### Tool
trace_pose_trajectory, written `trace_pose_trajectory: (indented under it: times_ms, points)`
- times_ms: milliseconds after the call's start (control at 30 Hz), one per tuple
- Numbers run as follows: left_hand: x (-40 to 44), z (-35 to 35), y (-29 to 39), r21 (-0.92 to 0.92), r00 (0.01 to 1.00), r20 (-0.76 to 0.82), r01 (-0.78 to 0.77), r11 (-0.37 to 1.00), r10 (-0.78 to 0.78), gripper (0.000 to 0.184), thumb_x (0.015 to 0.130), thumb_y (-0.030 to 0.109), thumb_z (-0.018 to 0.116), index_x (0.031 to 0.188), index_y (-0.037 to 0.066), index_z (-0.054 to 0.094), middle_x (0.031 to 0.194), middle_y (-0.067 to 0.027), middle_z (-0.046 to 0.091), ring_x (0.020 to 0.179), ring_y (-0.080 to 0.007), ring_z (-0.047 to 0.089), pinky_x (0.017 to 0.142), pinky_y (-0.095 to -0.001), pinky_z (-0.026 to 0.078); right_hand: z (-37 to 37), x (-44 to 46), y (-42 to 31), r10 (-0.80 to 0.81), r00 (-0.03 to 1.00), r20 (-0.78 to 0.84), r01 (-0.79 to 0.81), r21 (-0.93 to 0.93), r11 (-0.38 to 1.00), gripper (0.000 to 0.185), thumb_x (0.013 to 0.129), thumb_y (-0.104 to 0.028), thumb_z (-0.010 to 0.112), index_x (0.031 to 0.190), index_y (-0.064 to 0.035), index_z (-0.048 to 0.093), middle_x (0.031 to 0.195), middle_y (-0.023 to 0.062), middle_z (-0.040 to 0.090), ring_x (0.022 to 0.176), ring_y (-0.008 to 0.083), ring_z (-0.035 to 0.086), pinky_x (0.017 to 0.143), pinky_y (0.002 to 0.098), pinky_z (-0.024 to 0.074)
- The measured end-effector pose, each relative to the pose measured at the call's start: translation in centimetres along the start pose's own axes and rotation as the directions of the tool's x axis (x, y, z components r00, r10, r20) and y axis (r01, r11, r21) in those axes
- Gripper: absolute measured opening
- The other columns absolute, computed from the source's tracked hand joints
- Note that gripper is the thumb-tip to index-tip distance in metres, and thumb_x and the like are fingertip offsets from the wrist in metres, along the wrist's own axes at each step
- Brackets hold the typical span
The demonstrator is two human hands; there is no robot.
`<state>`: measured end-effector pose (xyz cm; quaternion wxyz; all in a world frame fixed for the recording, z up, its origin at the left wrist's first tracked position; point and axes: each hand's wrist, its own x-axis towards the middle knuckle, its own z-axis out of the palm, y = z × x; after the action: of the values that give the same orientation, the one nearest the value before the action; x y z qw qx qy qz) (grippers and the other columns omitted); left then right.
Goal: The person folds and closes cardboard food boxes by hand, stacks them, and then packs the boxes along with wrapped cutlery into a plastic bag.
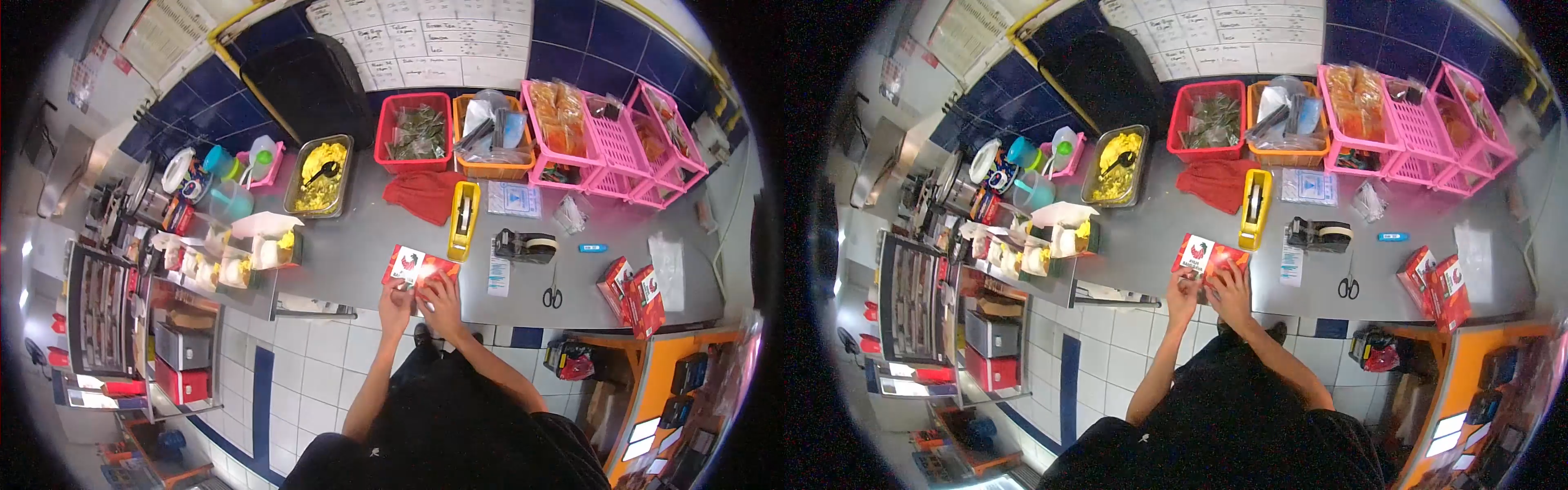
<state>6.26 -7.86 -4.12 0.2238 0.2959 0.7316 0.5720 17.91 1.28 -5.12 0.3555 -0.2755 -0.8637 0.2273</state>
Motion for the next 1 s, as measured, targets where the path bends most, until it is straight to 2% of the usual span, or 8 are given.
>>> trace_pose_trajectory:
  times_ms: [133,300,467,567,700,800,933,1000]
  points:
    - [0.6,0.9,-0.9,0.108,0.986,-0.128,0.122,0.987,-0.108,0.03,0.086,0.005,0.074,0.104,0.007,0.05,0.073,-0.0004,0.061,0.065,-0.0078,0.057,0.058,-0.0239,0.046,-0.1,0.2,0.0,-0.001,1.0,0.005,0.001,0.0,1.0,0.023,0.079,-0.017,0.078,0.098,-0.0113,0.069,0.118,0.0058,0.061,0.132,0.0372,0.045,0.108,0.06,0.034]
    - [0.3,-0.1,-2.0,-0.183,0.995,0.01,0.104,0.978,-0.104,0.019,0.089,0.013,0.073,0.101,0.002,0.064,0.069,-0.0036,0.066,0.061,-0.008,0.06,0.057,-0.0246,0.046,-0.4,0.5,-0.3,0.016,1.0,0.008,-0.016,0.051,0.999,0.025,0.076,-0.013,0.081,0.097,-0.009,0.068,0.117,0.0078,0.063,0.131,0.0376,0.047,0.105,0.0518,0.041]
    - [0.8,-1.6,-1.8,-0.111,0.991,0.082,0.116,0.987,-0.107,0.018,0.087,0.012,0.076,0.103,0.004,0.077,0.072,-0.0071,0.071,0.059,-0.0065,0.06,0.054,-0.0241,0.048,-0.7,0.9,-1.1,0.1,0.994,0.05,-0.103,0.062,0.993,0.026,0.074,-0.012,0.081,0.097,-0.0099,0.069,0.112,0.0071,0.064,0.128,0.0368,0.048,0.105,0.0475,0.0423]
    - [2.7,-2.7,-3.1,0.128,0.887,0.162,-0.454,0.882,0.433,0.024,0.085,0.017,0.079,0.108,0.008,0.076,0.071,-0.008,0.071,0.052,-0.0079,0.056,0.052,-0.0256,0.047,-0.1,0.7,-0.6,0.075,0.996,0.054,-0.078,0.049,0.996,0.025,0.075,-0.011,0.079,0.098,-0.0116,0.069,0.11,0.0063,0.064,0.126,0.0355,0.049,0.107,0.0489,0.0395]
    - [4.1,-4.2,-5.0,0.381,0.873,0.411,-0.425,0.821,0.262,0.023,0.085,0.027,0.077,0.106,0.017,0.078,0.083,-0.0121,0.074,0.056,-0.0232,0.067,0.053,-0.0321,0.051,-0.6,1.7,-1.1,0.011,0.99,0.142,-0.005,-0.046,0.999,0.033,0.077,-0.022,0.074,0.107,-0.0155,0.063,0.11,0.0069,0.058,0.121,0.0311,0.049,0.104,0.0586,0.0301]
    - [4.1,-3.6,-4.4,0.12,0.745,0.387,-0.626,0.771,0.544,0.028,0.088,0.023,0.074,0.116,0.018,0.074,0.073,-0.0127,0.071,0.052,-0.0241,0.065,0.05,-0.0352,0.049,-2.0,3.8,-1.1,-0.033,0.953,0.3,0.094,-0.191,0.977,0.038,0.069,-0.03,0.08,0.1,-0.0134,0.064,0.122,0.0121,0.052,0.128,0.0354,0.043,0.108,0.0597,0.0281]
    - [2.9,-4.6,-4.2,0.337,0.824,0.52,-0.441,0.832,0.226,0.054,0.088,0.016,0.074,0.139,0.014,0.056,0.078,-0.0109,0.072,0.057,-0.0185,0.064,0.059,-0.0327,0.053,-1.0,5.2,0.7,-0.09,0.93,0.357,0.189,-0.255,0.948,0.071,0.059,-0.036,0.085,0.119,-0.0125,0.056,0.131,0.0178,0.044,0.129,0.0413,0.04,0.103,0.0582,0.0327]
    - [1.4,-4.0,-3.8,0.094,0.953,0.235,-0.219,0.971,0.192,0.064,0.088,0.01,0.071,0.147,0.011,0.046,0.075,-0.007,0.067,0.058,-0.0136,0.061,0.062,-0.0307,0.053,-0.2,6.1,0.7,-0.067,0.932,0.355,0.195,-0.337,0.921,0.084,0.056,-0.037,0.087,0.127,-0.0126,0.05,0.133,0.0188,0.042,0.128,0.0425,0.04,0.1,0.0572,0.0346]
